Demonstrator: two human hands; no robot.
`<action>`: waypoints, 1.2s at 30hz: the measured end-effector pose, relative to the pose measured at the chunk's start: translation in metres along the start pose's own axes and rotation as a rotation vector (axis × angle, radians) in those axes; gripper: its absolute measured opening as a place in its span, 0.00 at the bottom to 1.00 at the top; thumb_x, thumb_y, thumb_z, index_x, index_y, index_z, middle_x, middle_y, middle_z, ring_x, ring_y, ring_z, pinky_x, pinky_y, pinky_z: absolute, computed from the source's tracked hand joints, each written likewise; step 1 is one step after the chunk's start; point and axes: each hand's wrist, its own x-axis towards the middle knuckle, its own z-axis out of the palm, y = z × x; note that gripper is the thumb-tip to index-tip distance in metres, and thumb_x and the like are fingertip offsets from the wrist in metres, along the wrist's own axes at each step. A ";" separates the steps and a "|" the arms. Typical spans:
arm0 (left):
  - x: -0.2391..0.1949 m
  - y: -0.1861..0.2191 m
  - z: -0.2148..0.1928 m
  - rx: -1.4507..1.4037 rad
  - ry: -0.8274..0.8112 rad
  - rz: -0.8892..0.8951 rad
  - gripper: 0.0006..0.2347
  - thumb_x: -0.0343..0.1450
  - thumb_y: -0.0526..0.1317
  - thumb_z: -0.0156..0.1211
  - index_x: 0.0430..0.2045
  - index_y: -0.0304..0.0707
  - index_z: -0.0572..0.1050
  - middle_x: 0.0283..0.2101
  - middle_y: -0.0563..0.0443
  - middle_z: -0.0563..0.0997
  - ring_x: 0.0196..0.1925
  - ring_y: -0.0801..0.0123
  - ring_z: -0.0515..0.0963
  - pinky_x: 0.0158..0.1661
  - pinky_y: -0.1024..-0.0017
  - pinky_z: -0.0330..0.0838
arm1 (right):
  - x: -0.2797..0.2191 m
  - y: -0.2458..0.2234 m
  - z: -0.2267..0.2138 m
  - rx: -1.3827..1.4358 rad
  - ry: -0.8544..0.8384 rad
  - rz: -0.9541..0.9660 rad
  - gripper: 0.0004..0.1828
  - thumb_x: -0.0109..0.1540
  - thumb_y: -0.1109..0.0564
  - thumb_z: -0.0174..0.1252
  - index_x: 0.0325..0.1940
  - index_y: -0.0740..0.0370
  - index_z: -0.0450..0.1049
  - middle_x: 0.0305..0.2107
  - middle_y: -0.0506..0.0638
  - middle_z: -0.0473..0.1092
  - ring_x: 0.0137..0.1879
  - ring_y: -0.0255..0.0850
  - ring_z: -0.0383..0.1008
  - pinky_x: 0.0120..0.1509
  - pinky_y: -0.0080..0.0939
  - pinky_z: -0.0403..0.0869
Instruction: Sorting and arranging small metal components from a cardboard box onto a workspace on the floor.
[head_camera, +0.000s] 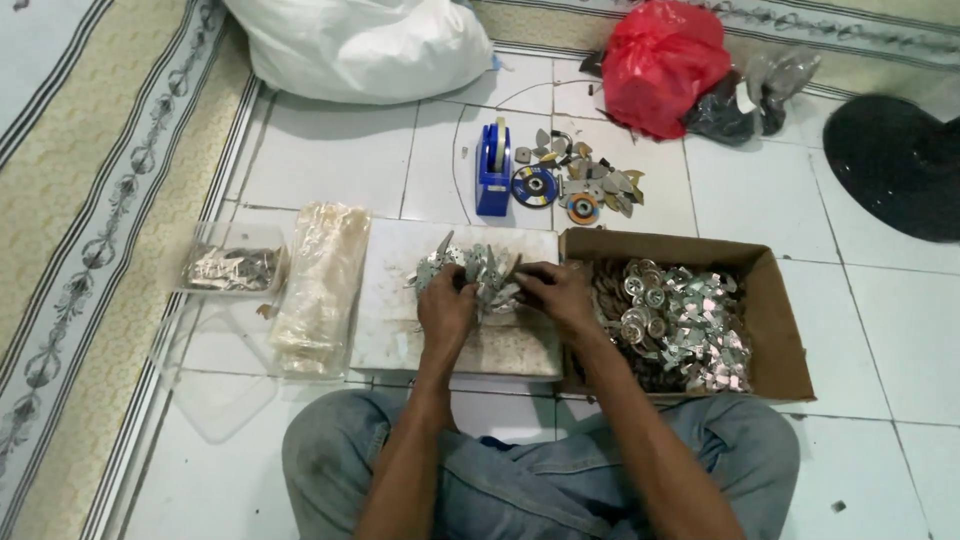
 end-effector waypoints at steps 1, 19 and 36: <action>-0.003 0.004 -0.003 0.023 0.013 0.014 0.13 0.68 0.37 0.65 0.46 0.34 0.80 0.45 0.29 0.84 0.51 0.32 0.81 0.52 0.43 0.74 | 0.009 0.008 -0.001 -0.188 -0.074 -0.155 0.17 0.60 0.60 0.70 0.52 0.65 0.80 0.42 0.62 0.78 0.48 0.51 0.79 0.50 0.51 0.81; -0.026 0.021 0.037 0.095 0.106 0.607 0.06 0.71 0.33 0.63 0.41 0.39 0.79 0.38 0.43 0.82 0.42 0.46 0.84 0.40 0.57 0.79 | 0.019 0.011 -0.157 -1.279 -0.065 -0.444 0.13 0.61 0.63 0.57 0.49 0.65 0.81 0.38 0.66 0.78 0.48 0.66 0.77 0.54 0.62 0.76; -0.029 0.038 0.141 0.087 -0.283 0.651 0.08 0.72 0.32 0.59 0.43 0.40 0.78 0.38 0.39 0.81 0.41 0.39 0.83 0.37 0.51 0.80 | 0.105 0.117 -0.214 -1.647 -0.045 -0.277 0.04 0.59 0.64 0.62 0.35 0.68 0.79 0.23 0.60 0.73 0.34 0.58 0.80 0.33 0.50 0.79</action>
